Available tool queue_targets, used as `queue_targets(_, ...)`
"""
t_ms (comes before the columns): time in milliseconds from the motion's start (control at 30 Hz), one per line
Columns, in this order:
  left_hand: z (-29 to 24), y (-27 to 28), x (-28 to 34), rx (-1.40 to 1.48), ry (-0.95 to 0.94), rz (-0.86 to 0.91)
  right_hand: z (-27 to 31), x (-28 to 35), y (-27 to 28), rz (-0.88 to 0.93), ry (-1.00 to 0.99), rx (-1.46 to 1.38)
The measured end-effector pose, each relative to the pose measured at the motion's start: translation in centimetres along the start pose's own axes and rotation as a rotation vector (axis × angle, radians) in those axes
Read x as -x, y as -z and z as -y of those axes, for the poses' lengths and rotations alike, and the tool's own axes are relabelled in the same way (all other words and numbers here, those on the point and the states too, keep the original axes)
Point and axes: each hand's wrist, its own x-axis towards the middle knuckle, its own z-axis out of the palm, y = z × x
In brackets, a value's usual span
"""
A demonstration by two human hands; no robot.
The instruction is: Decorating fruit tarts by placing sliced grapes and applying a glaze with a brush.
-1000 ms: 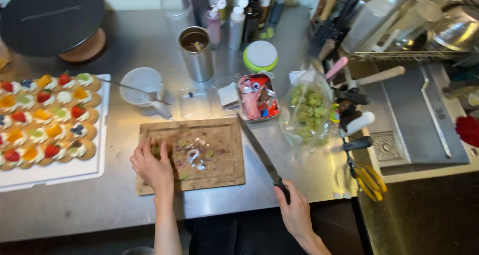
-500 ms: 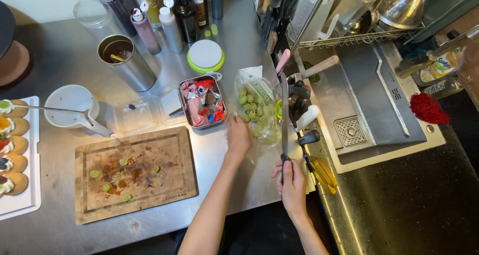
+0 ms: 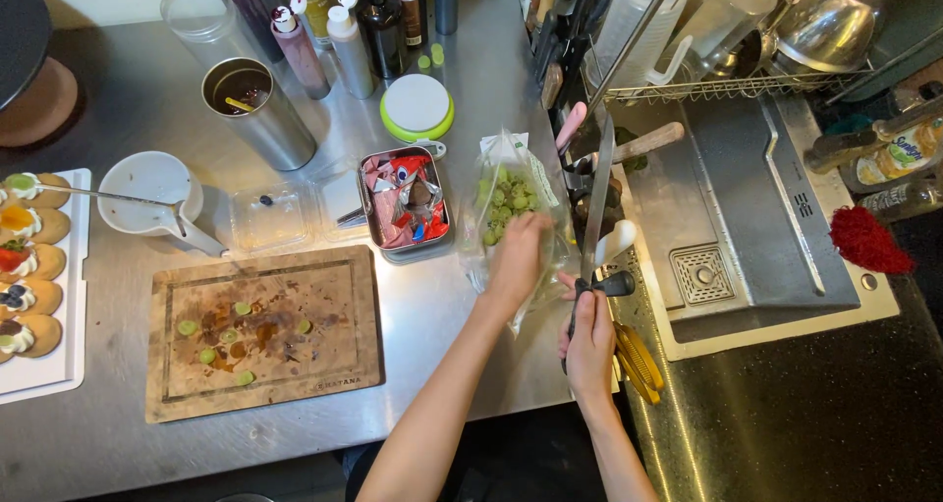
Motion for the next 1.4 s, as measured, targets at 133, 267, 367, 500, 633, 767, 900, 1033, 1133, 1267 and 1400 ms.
queue_targets(133, 2.9, 1.1, -3.1, -0.665, -0.366, 0.018, 0.7, 0.6, 0.8, 0.024, 0.083, -0.093)
queue_targets(267, 3.1, 2.4, -5.0, -0.906, -0.486, 0.315, -0.2, 1.3, 1.5, 0.012, 0.055, -0.048)
queue_targets(367, 4.2, 2.0, -6.6, -1.003, -0.542, 0.459, 0.4, 2.0, 1.6, 0.025, 0.069, -0.067)
queue_targets(500, 7.6, 1.0, -9.4, -1.049, -0.623, 0.542, -0.1, 2.6, 1.8, 0.048, 0.049, -0.075)
queue_targets(633, 10.0, 1.7, -11.5, -0.867, -0.752, 0.526, -0.4, 3.0, 1.9, 0.048, 0.035, -0.081)
queue_targets(767, 6.3, 3.7, -10.8, -0.77, -0.734, 0.584, -0.9, 3.5, 1.9, 0.044, 0.042, -0.085)
queue_targets(900, 5.0, 3.2, -10.0, -0.831, -0.648, 0.67, -1.7, 3.8, 2.1, 0.037, 0.038, -0.093)
queue_targets(1033, 6.2, 0.8, -10.0, -0.929, -0.775, 0.563, -1.5, 4.2, 2.2, 0.022, 0.022, -0.097)
queue_targets(1133, 6.6, -0.5, -9.7, -0.982, -0.792, 0.51, -1.4, 4.6, 2.3, 0.018, 0.017, -0.074)
queue_targets(1267, 7.7, -1.1, -9.2, -0.902, -0.816, 0.373, -1.1, 5.1, 2.5, 0.006, 0.04, -0.027)
queue_targets(1400, 3.4, 1.1, -8.3, -0.874, -0.63, 0.455, -1.9, 5.5, 2.6, 0.021, -0.01, 0.001)
